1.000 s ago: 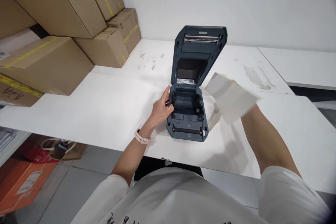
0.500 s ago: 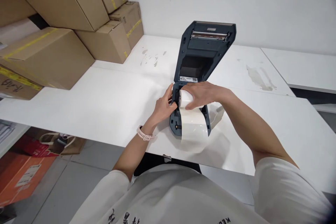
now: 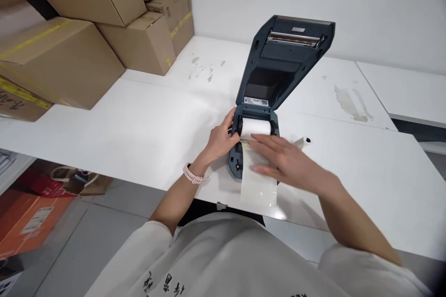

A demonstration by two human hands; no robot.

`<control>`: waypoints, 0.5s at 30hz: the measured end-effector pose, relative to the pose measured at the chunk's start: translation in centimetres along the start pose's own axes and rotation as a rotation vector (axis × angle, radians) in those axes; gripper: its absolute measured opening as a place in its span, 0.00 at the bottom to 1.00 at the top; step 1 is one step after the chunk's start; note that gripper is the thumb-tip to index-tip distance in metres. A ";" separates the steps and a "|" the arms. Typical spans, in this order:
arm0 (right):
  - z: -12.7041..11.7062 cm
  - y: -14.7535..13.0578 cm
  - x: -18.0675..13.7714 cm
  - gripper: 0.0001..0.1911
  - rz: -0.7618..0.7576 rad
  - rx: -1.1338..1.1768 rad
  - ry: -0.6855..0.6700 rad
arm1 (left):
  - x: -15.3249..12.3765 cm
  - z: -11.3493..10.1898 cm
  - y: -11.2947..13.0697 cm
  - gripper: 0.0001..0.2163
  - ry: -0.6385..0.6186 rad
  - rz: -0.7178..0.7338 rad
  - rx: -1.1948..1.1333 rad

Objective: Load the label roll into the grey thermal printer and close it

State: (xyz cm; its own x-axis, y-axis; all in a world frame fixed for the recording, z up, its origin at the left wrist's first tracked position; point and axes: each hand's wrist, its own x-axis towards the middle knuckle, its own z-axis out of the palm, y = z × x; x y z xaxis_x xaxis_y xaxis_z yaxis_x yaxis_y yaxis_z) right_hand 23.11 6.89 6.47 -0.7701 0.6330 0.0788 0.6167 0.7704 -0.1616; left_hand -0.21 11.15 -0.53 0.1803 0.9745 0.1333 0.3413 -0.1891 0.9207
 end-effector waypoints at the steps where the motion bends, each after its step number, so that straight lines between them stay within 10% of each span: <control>1: 0.8 -0.9 -0.9 0.35 0.002 -0.009 0.028 | 0.0 0.0 0.1 0.40 0.004 0.001 0.004; 15: 3.8 -3.0 -2.6 0.42 0.120 0.025 0.129 | 0.1 0.1 0.1 0.37 0.022 0.003 -0.036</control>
State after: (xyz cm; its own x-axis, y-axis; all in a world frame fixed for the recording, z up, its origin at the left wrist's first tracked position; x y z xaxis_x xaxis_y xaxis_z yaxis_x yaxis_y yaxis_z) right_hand 22.70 2.65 2.99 -0.6630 0.7260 0.1826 0.6974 0.6877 -0.2018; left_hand -0.11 11.18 -0.45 0.1610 0.9765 0.1433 0.3072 -0.1876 0.9330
